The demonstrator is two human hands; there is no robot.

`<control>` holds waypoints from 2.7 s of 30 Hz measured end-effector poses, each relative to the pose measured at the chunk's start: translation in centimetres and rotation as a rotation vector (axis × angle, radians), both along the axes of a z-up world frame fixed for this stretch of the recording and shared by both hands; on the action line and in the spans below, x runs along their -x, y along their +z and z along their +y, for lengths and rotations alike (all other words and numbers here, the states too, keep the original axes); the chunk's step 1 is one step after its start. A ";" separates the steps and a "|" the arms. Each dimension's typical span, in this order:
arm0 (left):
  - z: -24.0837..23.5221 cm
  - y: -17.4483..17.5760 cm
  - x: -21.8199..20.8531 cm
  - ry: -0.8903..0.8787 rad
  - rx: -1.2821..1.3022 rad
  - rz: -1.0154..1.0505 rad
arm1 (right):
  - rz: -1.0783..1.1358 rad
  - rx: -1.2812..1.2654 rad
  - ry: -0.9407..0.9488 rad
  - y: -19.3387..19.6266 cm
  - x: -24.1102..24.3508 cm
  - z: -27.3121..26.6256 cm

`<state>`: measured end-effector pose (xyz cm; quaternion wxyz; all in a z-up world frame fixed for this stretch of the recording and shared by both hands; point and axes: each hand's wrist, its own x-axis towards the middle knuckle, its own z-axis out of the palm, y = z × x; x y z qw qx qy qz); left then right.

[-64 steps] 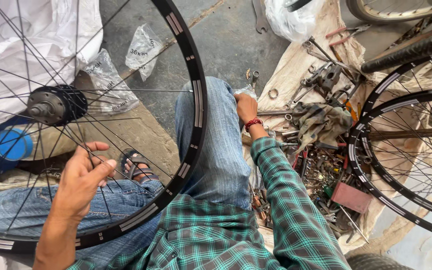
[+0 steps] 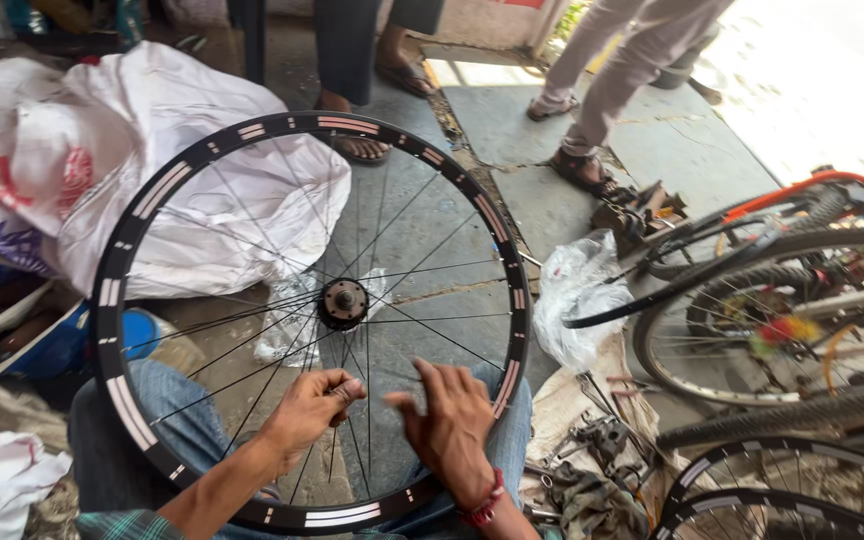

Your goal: The person laces a bicycle wheel by inserting spokes through the rim and hub, then tightening them with a spoke wrench. The person works on the wheel while sitting on the ground, occasionally rotating the wheel to access different sections.

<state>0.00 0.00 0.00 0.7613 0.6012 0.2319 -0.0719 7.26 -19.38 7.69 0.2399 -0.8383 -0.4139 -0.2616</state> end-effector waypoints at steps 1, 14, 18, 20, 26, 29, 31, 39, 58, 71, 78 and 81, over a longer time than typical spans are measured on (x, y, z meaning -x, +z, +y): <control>-0.1 0.4 0.1 0.000 -0.010 0.025 | -0.005 0.003 -0.043 0.1 0.2 -0.5; -1.1 1.6 -0.3 0.015 -0.044 -0.027 | -0.068 0.036 -0.128 -1.5 0.9 -1.0; -1.2 1.6 -0.4 0.025 -0.056 -0.007 | -0.054 0.031 -0.129 -1.9 0.8 -0.6; -1.2 1.7 -0.5 0.028 -0.053 -0.002 | -0.034 0.041 -0.139 -2.0 0.8 -0.5; -1.2 1.5 -0.9 0.019 -0.046 0.003 | -0.031 0.021 -0.127 -2.2 0.8 -0.6; -1.1 1.4 -1.1 0.011 -0.045 0.017 | -0.041 0.020 -0.115 -2.4 0.7 -0.4; -1.0 1.3 -1.1 0.010 -0.047 0.033 | -0.025 0.028 -0.113 -2.5 0.7 -0.3; -0.9 1.5 -1.3 0.010 -0.116 0.026 | 0.069 0.065 -0.109 -3.5 0.7 -0.2; -0.9 1.1 -1.9 -0.015 -0.088 0.040 | 0.079 0.132 -0.125 -4.3 0.4 -0.6; -0.9 1.2 -1.7 -0.001 -0.097 0.023 | 0.140 0.188 0.000 -4.7 0.2 -0.8; -0.9 1.6 -1.6 -0.012 -0.121 0.005 | 0.222 0.354 0.026 -4.1 -0.1 -0.5; -0.8 2.2 -1.5 -0.019 -0.098 0.001 | 0.185 0.428 -0.030 -3.8 -1.2 -0.8</control>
